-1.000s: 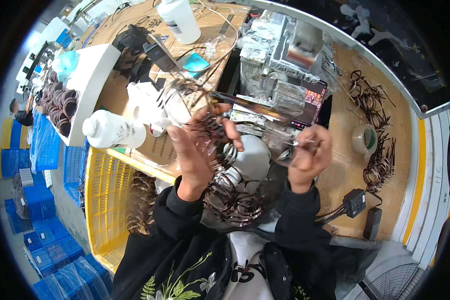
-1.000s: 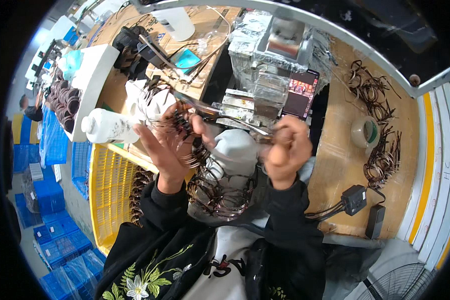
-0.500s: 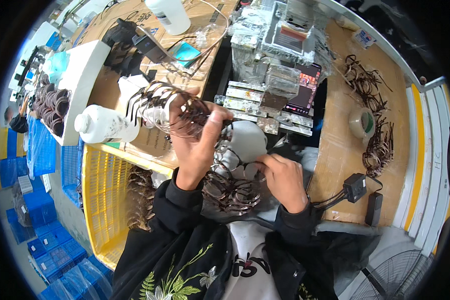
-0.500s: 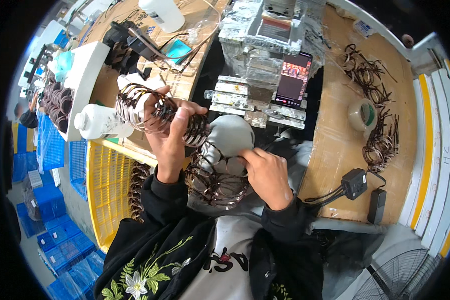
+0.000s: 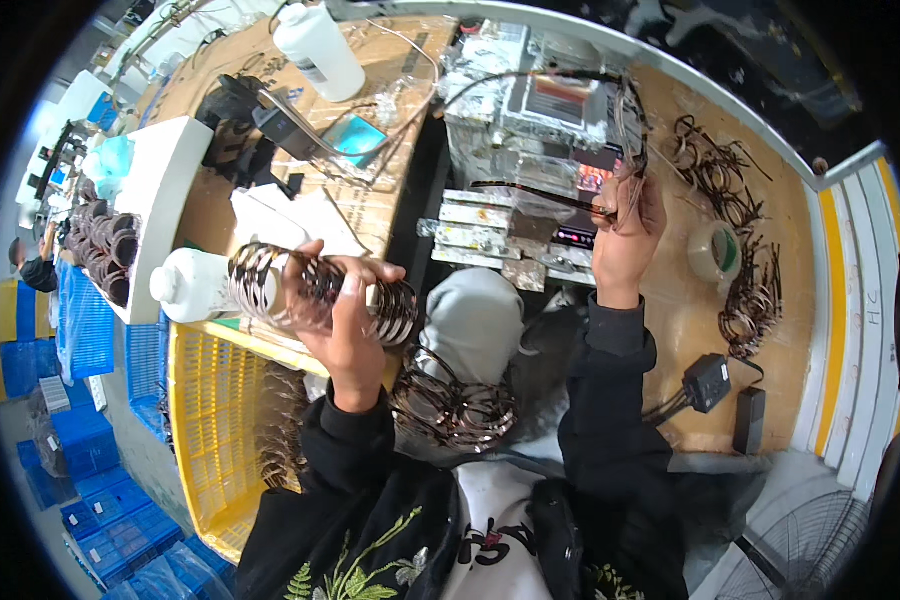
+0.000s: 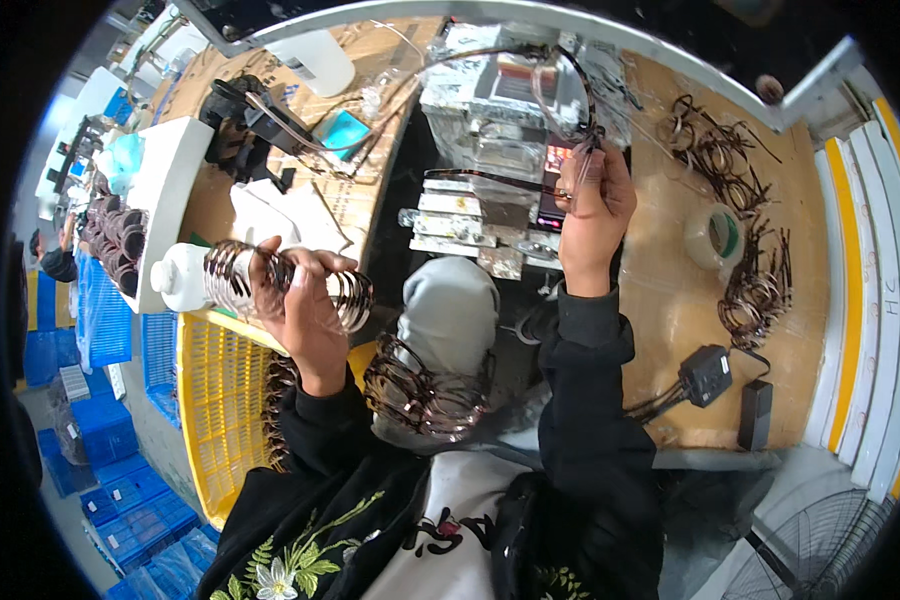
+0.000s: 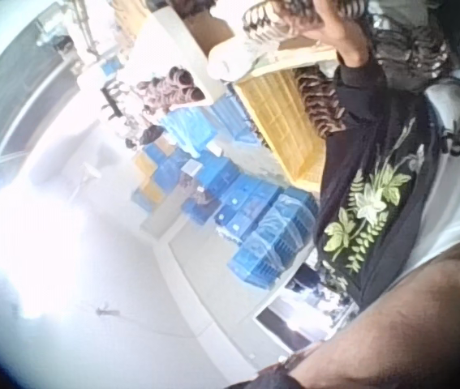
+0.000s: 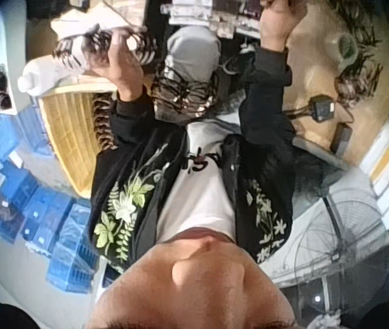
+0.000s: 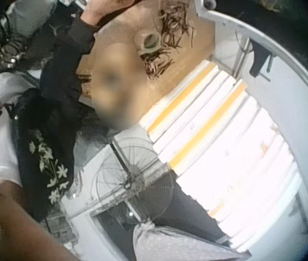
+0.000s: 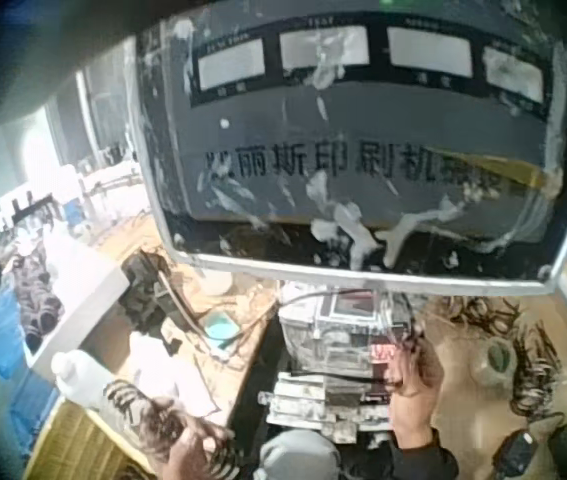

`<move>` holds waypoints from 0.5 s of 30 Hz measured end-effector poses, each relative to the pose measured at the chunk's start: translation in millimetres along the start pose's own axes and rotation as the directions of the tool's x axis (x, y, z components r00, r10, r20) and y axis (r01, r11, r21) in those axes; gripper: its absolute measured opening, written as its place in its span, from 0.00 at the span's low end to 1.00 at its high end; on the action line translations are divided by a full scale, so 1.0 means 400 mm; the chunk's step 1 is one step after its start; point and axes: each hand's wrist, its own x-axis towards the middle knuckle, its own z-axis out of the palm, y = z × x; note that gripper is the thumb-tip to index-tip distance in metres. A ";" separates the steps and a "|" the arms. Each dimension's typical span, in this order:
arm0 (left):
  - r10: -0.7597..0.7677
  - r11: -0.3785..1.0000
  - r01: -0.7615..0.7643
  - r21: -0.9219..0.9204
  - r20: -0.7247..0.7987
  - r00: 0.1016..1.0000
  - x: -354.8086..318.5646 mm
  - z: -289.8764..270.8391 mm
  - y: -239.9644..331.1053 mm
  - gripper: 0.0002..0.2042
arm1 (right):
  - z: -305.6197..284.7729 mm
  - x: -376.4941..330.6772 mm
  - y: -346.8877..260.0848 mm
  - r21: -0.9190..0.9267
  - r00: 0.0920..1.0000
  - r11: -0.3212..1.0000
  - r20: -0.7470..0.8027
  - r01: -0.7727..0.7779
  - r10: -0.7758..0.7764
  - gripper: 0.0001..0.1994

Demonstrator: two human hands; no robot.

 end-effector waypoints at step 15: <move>-0.149 0.983 0.154 -0.104 0.055 0.987 0.033 0.022 0.028 0.18 | -0.018 -0.046 0.021 -0.042 0.997 0.997 -0.022 0.072 -0.073 0.10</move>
